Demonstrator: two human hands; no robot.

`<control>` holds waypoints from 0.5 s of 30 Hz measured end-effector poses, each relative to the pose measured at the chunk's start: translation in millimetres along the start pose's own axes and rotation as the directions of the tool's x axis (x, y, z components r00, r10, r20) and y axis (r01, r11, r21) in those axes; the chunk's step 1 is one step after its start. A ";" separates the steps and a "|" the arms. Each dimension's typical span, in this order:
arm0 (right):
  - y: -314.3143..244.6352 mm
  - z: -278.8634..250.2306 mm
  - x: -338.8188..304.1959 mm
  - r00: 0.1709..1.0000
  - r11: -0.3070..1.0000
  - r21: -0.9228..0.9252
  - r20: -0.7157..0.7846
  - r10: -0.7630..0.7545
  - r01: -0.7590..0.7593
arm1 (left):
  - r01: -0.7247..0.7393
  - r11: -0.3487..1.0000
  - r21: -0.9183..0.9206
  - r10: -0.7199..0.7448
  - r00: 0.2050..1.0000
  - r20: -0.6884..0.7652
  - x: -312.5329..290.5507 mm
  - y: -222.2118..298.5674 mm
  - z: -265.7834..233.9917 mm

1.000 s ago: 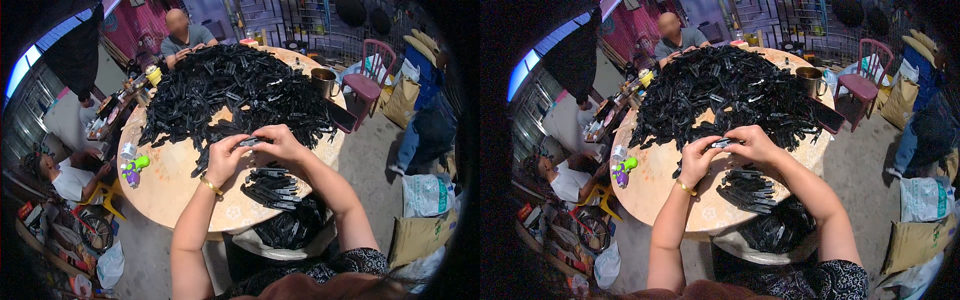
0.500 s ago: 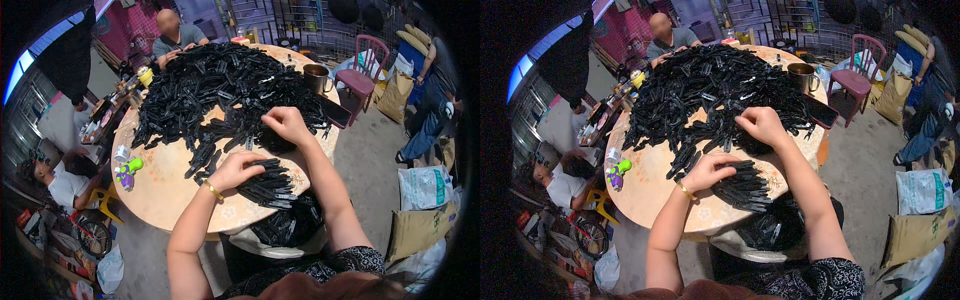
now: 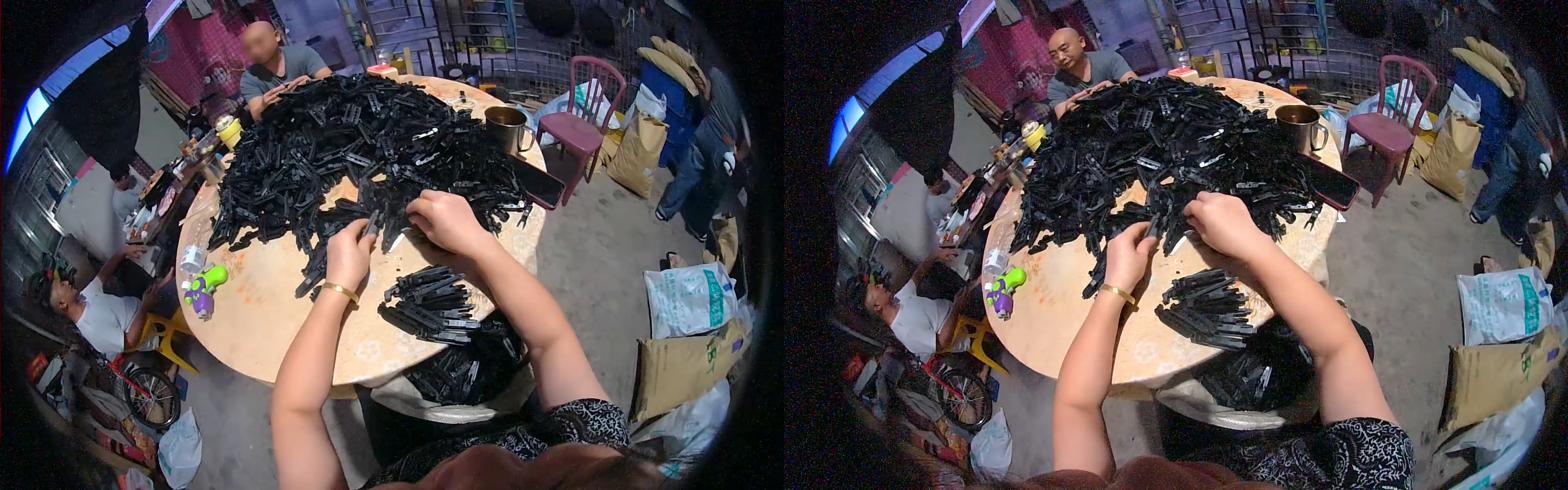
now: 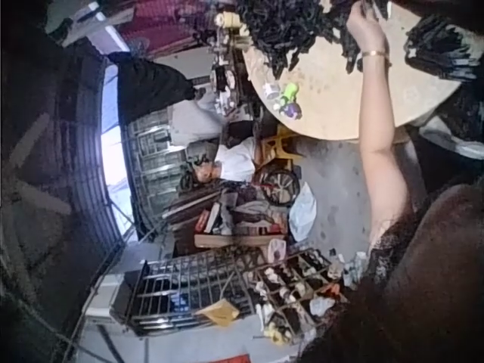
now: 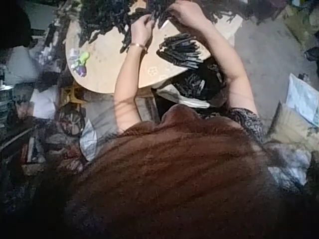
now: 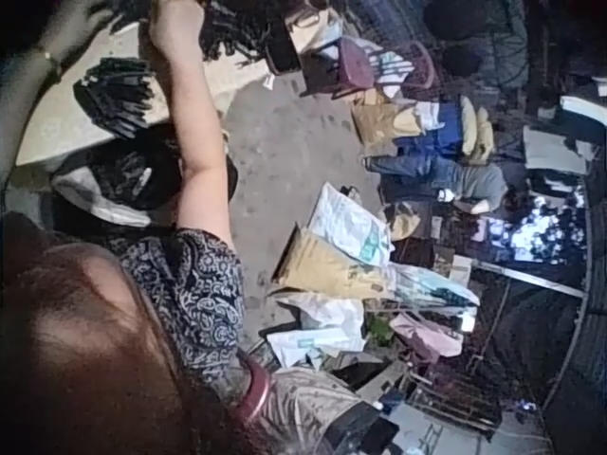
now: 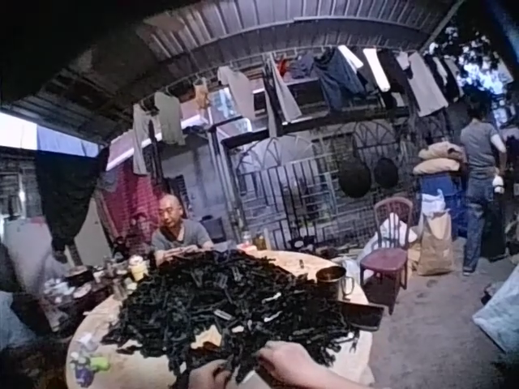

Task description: The person assembles plastic components by picking parts from a pile, snapping them together by hand, and stacking the assembled pieces on the table.

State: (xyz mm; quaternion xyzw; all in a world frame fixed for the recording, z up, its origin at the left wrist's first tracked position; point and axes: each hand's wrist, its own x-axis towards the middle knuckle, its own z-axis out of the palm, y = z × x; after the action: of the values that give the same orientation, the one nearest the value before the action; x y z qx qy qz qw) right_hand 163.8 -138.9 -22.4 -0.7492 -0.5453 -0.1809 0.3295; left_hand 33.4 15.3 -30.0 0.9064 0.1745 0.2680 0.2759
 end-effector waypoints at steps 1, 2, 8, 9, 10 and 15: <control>-2.7 -0.9 1.7 1.000 1.000 0.005 -0.001 -0.007 0.007 | 0.162 0.967 -0.197 -0.160 0.987 0.024 -0.8 2.6 -4.3; -5.6 -0.6 3.0 0.995 0.985 0.141 0.002 0.100 -0.099 | 0.235 0.900 -0.366 -0.210 0.972 0.106 0.1 -4.6 -4.7; -11.3 9.2 2.9 0.963 0.609 0.756 0.113 0.243 -0.243 | 0.536 0.467 -0.703 -0.236 0.842 0.485 -2.5 5.0 -20.8; -12.0 7.8 3.9 0.964 0.608 0.757 0.116 0.238 -0.241 | 0.568 0.425 -0.705 -0.255 0.822 0.508 -3.5 12.0 -22.1; -17.3 4.5 4.3 0.953 0.531 0.795 0.199 0.228 -0.293 | 0.571 0.399 -0.718 -0.160 0.814 0.558 -2.0 5.8 -23.6; -11.5 19.1 4.1 0.995 0.709 0.699 -0.056 -0.081 0.097 | 0.609 0.343 -0.715 -0.210 0.792 0.574 -5.7 13.1 -24.1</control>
State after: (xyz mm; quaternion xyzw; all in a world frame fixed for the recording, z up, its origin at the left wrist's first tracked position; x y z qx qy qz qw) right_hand 152.8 -120.7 -30.1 -0.5397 -0.6051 0.0155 0.5852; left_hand 17.1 12.1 -7.5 0.5874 0.1813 0.0551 0.7868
